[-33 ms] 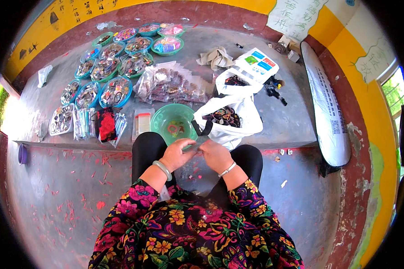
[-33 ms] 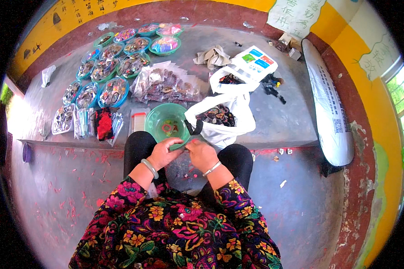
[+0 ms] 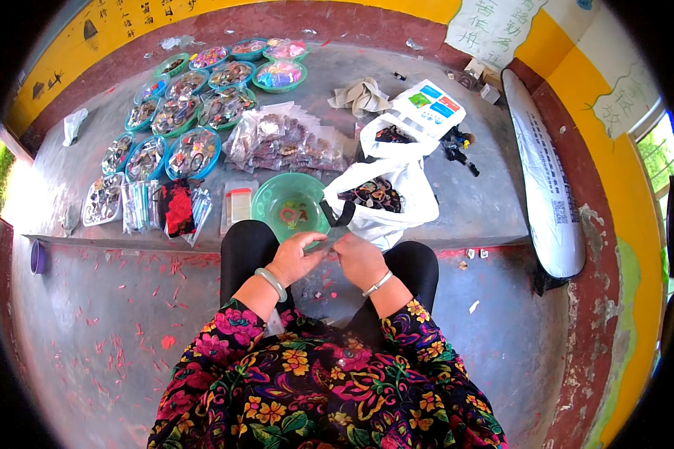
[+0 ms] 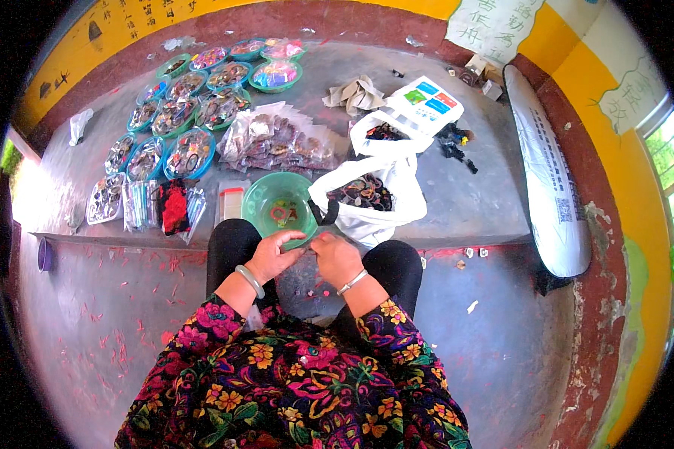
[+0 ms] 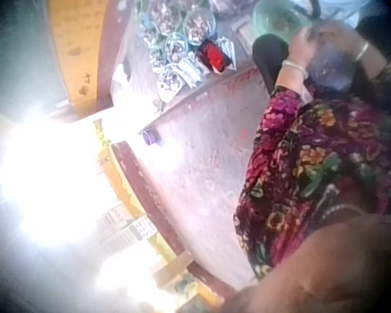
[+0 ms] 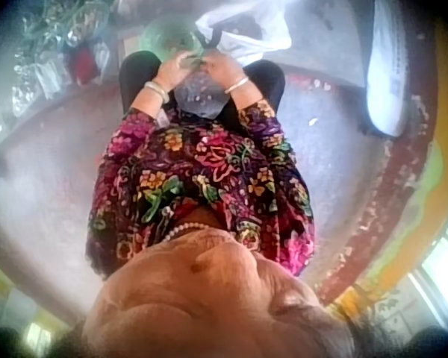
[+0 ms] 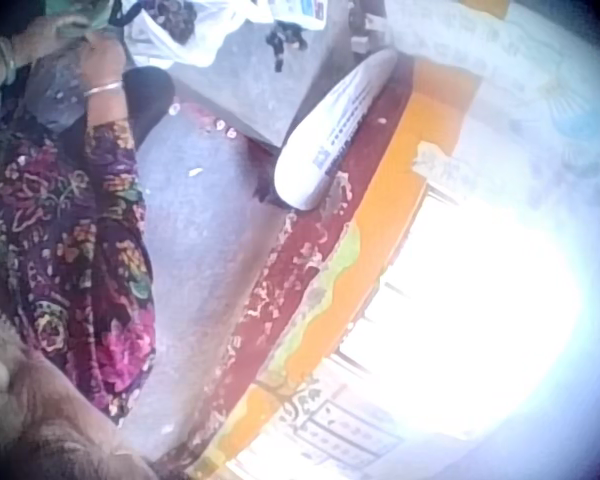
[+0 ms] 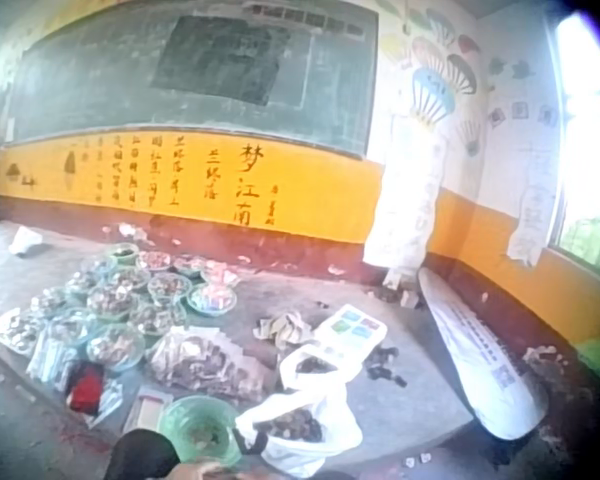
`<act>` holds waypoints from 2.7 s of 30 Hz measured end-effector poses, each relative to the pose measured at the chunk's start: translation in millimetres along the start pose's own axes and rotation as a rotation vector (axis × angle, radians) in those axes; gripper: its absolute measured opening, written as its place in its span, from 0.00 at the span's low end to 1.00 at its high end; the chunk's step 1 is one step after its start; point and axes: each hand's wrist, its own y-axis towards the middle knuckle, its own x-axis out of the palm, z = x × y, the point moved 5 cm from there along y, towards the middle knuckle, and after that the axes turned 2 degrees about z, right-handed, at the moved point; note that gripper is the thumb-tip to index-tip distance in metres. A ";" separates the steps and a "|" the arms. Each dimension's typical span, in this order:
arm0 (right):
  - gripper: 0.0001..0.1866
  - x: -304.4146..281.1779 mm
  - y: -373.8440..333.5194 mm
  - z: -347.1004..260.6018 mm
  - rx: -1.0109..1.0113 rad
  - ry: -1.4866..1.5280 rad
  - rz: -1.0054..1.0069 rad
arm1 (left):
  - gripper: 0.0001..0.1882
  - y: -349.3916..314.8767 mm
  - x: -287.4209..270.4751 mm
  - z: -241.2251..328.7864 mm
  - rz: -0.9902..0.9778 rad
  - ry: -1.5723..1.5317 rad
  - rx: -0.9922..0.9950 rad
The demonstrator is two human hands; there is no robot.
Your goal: The person sits on the floor and packs small, colorful craft items into clear plastic bags. They pick up items from a green bowl and a white sack, place them into bags, and seal them. The workspace is cluttered with pre-packaged items and loose materials.
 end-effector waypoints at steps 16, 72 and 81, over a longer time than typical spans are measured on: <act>0.16 6.5 1.8 -36.4 -0.166 -0.113 -0.030 | 0.08 4.9 3.6 -37.9 0.079 -0.617 -0.228; 0.15 -4.6 113.6 260.3 0.599 -0.309 -0.353 | 0.11 20.1 -2.6 -19.3 0.116 -0.106 -0.229; 0.11 -61.9 72.4 139.7 0.645 0.706 -0.050 | 0.13 18.9 7.7 -51.5 0.105 -0.063 -0.253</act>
